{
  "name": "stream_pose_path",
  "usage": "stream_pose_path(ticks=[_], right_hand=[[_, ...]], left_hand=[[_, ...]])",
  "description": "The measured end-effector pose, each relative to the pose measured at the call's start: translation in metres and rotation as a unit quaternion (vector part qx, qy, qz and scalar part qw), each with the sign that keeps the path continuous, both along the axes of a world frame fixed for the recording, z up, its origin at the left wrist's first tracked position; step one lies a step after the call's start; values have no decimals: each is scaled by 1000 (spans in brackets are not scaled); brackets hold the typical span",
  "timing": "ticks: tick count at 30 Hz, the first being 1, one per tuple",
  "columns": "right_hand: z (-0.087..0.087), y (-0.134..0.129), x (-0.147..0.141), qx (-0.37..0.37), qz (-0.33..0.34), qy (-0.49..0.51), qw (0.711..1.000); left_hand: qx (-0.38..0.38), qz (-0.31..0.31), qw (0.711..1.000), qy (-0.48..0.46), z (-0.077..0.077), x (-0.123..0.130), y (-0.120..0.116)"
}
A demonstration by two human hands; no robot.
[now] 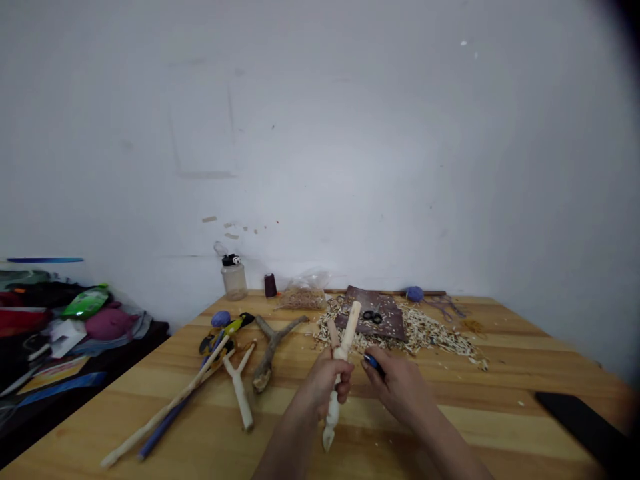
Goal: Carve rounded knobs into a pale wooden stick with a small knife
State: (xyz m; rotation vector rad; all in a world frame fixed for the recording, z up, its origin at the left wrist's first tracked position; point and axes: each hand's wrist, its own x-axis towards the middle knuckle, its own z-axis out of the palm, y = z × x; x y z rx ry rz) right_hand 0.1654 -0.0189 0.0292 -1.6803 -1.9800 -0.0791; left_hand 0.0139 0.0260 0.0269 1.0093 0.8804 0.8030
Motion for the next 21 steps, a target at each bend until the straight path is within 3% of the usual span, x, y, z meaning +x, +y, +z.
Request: stream_pose_path(ticks=[6,10,14,21], right_hand=[[2,-2,-1,2,4,-5,1000],[3,-3,0,-9,3,-20,1000],[3,-3,-5,-44,-43,-76,995],[0,-3,-18,-88,-80,-42,992]], left_hand=[[-36,-57,998,-12,-1,-3,1],[-42,-62,997,-5,-1,-6,1],[-45,-69,997,12,3,-7,-1],[25,10,996,88,-3,4,-4]])
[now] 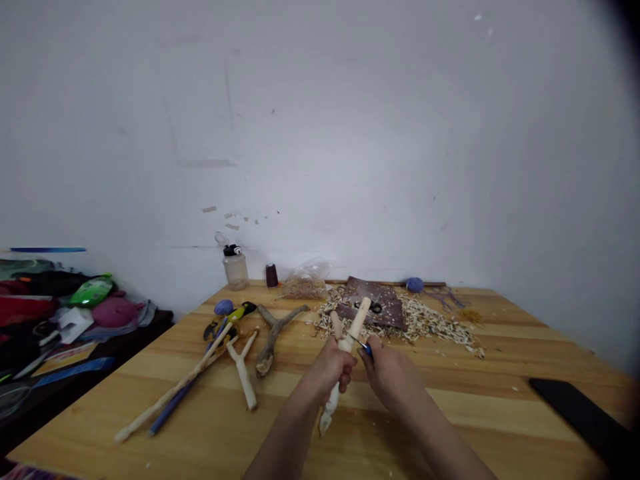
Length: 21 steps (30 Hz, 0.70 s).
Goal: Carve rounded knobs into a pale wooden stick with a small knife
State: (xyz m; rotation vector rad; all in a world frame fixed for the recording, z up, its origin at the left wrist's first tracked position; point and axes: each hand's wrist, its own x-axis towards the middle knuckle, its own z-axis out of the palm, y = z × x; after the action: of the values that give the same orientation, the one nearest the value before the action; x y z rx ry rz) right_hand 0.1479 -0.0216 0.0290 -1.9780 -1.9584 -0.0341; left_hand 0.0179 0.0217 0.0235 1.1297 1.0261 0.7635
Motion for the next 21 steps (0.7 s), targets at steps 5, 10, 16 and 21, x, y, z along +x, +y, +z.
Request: stream_pose_path(ticks=[5,10,16,21], right_hand=[[-4,4,0,-10,3,68,998],[-8,8,3,5,16,123,992],[-7,7,15,107,124,273,948],[-9,12,22,125,91,367,917]], left_hand=[[142,99,981,91,-9,8,2],[274,162,924,209,-9,11,-3],[264,199,921,207,-6,10,2],[113,136,984,21,-12,10,11]])
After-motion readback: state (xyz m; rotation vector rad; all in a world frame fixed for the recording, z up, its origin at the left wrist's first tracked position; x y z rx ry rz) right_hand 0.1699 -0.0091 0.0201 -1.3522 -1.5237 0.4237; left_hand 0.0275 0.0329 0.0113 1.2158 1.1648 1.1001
